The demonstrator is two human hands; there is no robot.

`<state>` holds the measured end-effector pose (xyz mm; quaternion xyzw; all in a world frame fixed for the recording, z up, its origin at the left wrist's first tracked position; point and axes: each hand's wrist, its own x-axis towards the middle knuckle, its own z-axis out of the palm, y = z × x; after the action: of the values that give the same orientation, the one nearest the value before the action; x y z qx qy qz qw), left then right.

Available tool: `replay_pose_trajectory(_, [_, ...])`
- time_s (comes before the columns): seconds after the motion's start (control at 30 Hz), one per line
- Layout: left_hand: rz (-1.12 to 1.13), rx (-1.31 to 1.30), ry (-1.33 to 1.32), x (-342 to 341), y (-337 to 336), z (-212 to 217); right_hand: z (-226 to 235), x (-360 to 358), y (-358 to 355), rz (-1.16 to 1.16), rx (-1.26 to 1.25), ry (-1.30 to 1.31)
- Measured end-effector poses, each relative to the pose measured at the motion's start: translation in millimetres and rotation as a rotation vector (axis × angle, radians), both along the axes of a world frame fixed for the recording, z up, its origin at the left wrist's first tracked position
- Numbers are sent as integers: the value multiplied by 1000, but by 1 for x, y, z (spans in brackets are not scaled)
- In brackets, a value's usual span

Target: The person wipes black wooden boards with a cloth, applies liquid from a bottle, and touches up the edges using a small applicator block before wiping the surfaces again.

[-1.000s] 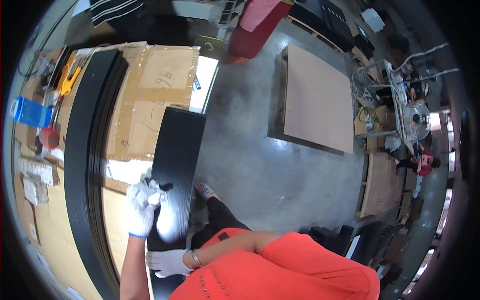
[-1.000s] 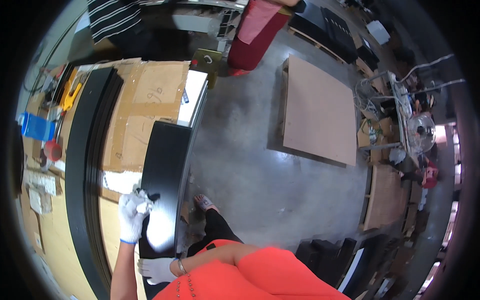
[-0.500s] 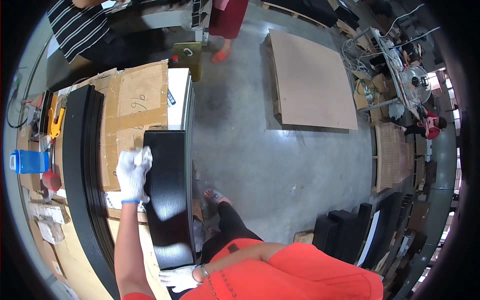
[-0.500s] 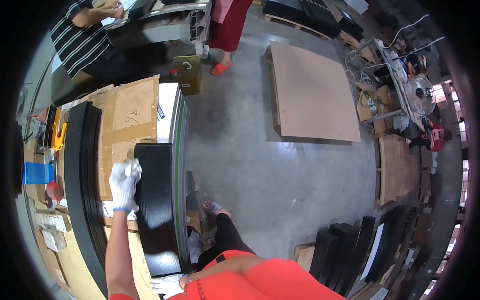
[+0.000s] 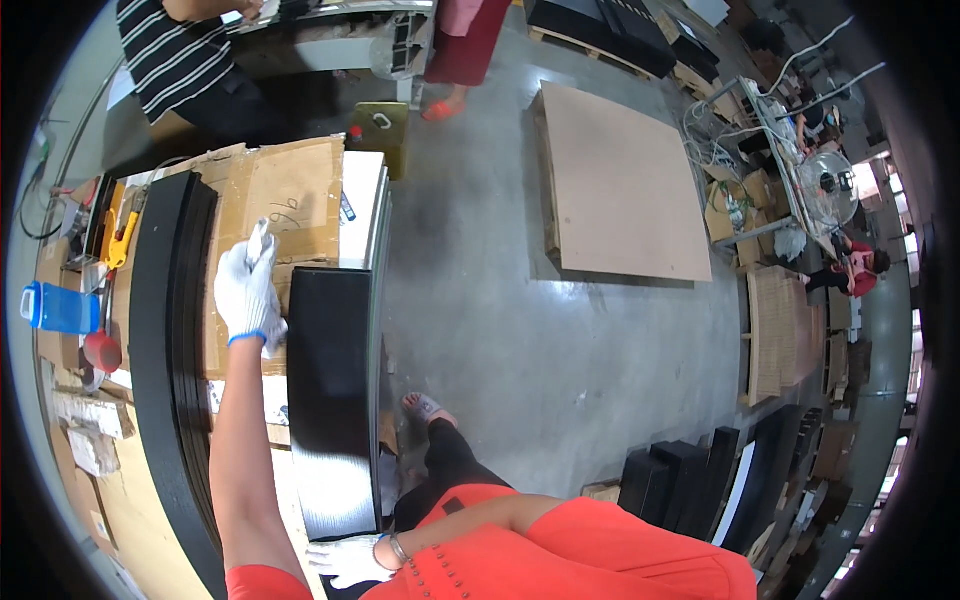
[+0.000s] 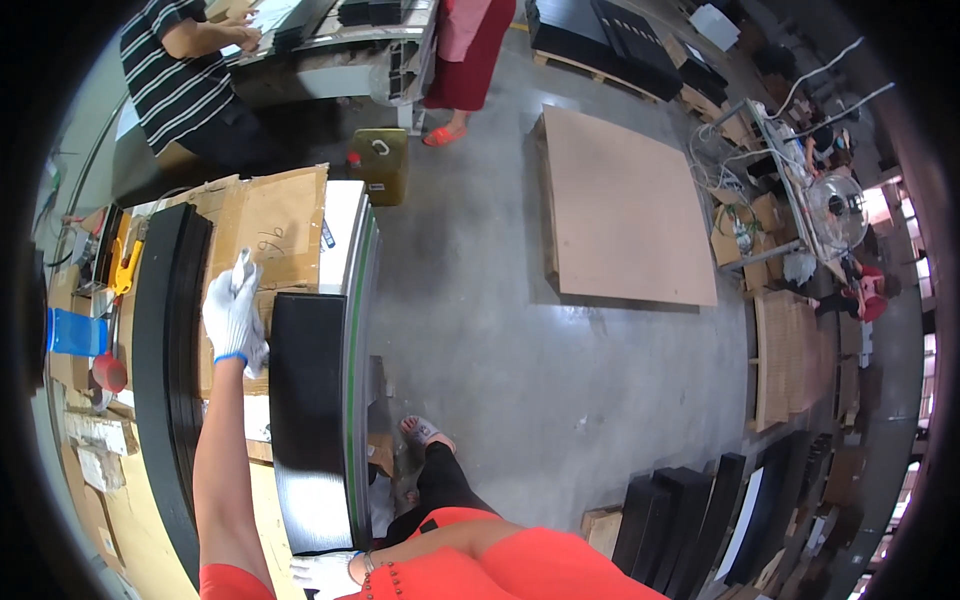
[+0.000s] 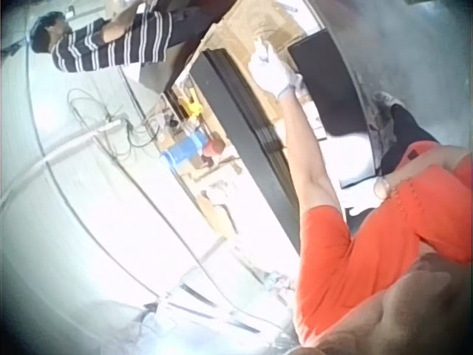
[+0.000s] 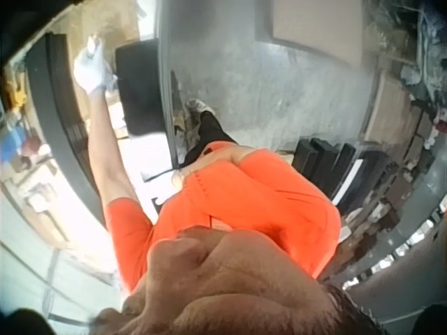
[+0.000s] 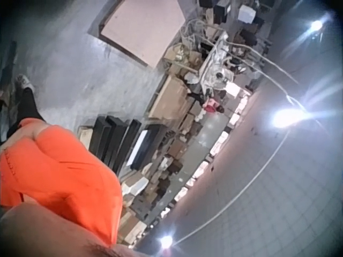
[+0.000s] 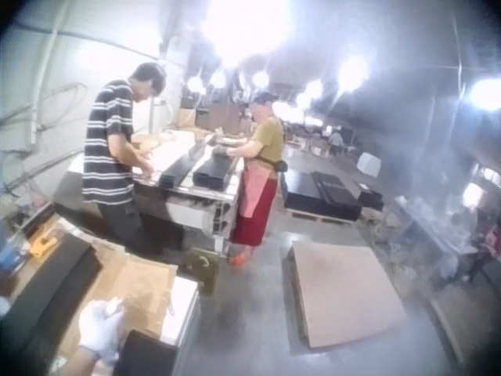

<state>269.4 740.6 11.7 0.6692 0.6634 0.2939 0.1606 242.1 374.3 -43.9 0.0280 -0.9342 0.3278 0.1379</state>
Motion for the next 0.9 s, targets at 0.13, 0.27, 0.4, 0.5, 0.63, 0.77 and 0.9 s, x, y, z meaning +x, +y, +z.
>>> replay_pose_trajectory(0.13, [-2, -161, -286, -56, -83, 17, -32, -9, -19, -164, -30, 21])
replay_pose_trajectory(0.27, [314, -364, -578, -150, -200, 46, 1, 14, 9, -127, 152, 149])
replay_pose_trajectory(0.4, [653, -146, -735, -236, -355, 43, 40, 17, 26, -2, 231, -44])
replay_pose_trajectory(0.5, [919, 14, -775, -238, -472, 46, 21, 5, 18, 47, 12, 16])
replay_pose_trajectory(0.63, [1230, 370, -1283, -194, -577, 56, 82, 13, 47, 212, -35, -285])
replay_pose_trajectory(0.77, [1343, 560, -1566, -156, -660, 48, 83, 11, 45, 199, 247, -307])
replay_pose_trajectory(0.9, [1528, 905, -1424, -128, -728, 33, 62, 1, 43, 248, 294, -263])
